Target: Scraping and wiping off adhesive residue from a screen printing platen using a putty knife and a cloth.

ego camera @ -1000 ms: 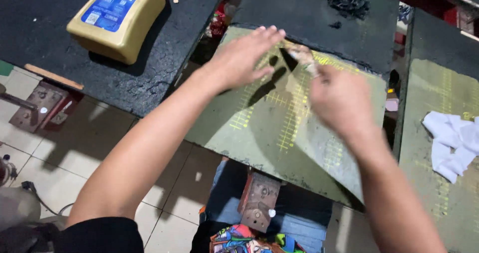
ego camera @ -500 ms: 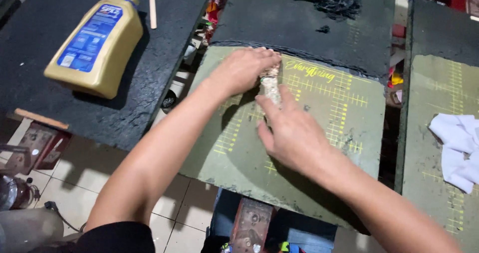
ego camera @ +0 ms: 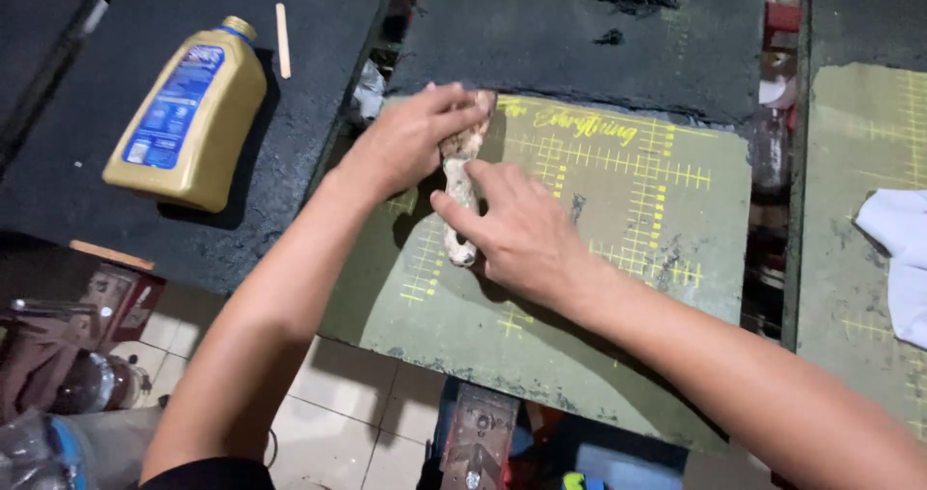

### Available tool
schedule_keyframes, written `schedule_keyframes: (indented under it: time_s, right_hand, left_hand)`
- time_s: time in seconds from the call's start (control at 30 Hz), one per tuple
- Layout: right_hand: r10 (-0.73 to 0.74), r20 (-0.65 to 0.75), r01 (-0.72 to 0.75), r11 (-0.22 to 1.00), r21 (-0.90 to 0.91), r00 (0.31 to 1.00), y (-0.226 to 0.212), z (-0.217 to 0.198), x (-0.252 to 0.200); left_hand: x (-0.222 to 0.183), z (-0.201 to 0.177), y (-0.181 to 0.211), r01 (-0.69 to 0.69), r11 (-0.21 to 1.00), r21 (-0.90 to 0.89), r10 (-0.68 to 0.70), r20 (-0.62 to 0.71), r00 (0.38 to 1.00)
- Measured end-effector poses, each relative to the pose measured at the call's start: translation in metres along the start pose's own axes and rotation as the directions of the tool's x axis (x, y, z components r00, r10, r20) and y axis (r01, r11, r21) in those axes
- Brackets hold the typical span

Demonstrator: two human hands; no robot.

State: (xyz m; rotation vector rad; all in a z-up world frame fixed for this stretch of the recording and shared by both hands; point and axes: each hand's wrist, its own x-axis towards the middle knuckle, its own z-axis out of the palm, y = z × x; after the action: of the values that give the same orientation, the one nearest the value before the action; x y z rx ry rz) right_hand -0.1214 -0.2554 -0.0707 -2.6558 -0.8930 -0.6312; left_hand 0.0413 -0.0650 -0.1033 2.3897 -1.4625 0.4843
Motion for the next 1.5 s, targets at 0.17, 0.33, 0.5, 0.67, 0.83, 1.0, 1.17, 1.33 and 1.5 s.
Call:
schedule_keyframes:
  time_s: [0.17, 0.33, 0.5, 0.67, 0.83, 1.0, 1.17, 1.33, 1.5]
  right_hand:
    - [-0.194, -0.28, 0.189, 0.981, -0.045, 0.94, 0.006, 0.037, 0.017]
    - [-0.136, -0.227, 0.164, 0.98, 0.111, 0.964, 0.013, 0.018, 0.036]
    - [-0.118, -0.233, 0.14, 0.987, 0.082, 0.965, 0.022, 0.013, 0.037]
    - [-0.08, -0.249, 0.125, 0.977, 0.171, 0.965, 0.028, 0.011, 0.038]
    - [-0.149, -0.272, 0.195, 0.969, 0.15, 0.951, 0.047, 0.025, 0.026]
    - [-0.216, -0.267, 0.262, 0.953, 0.15, 0.939, 0.064, 0.026, 0.013]
    - [-0.287, -0.324, 0.326, 0.943, 0.071, 0.901, 0.057, 0.038, 0.017]
    - [-0.295, -0.349, 0.299, 0.953, -0.044, 0.889, 0.038, 0.033, 0.019]
    - [-0.24, -0.337, 0.245, 0.969, -0.027, 0.91, 0.042, 0.027, 0.028]
  left_hand:
    - [-0.013, 0.03, -0.02, 0.067, 0.996, -0.063, -0.065, 0.036, 0.997]
    - [-0.009, 0.023, -0.017, 0.145, 0.978, -0.147, -0.137, 0.066, 0.988]
    - [-0.006, 0.046, -0.03, 0.175, 0.984, -0.03, -0.173, 0.069, 0.983]
    - [0.0, 0.03, -0.015, 0.131, 0.988, 0.083, -0.134, 0.033, 0.99]
    - [0.008, 0.033, -0.006, 0.113, 0.958, 0.263, -0.111, -0.022, 0.994]
    - [0.014, 0.034, 0.002, 0.098, 0.898, 0.428, -0.074, -0.072, 0.995]
    - [0.012, 0.035, -0.007, 0.002, 0.879, 0.476, 0.083, -0.157, 0.984]
    - [0.016, 0.024, 0.004, -0.101, 0.94, 0.327, 0.168, -0.185, 0.968]
    - [0.018, 0.023, 0.0, -0.057, 0.987, 0.148, 0.067, -0.064, 0.996]
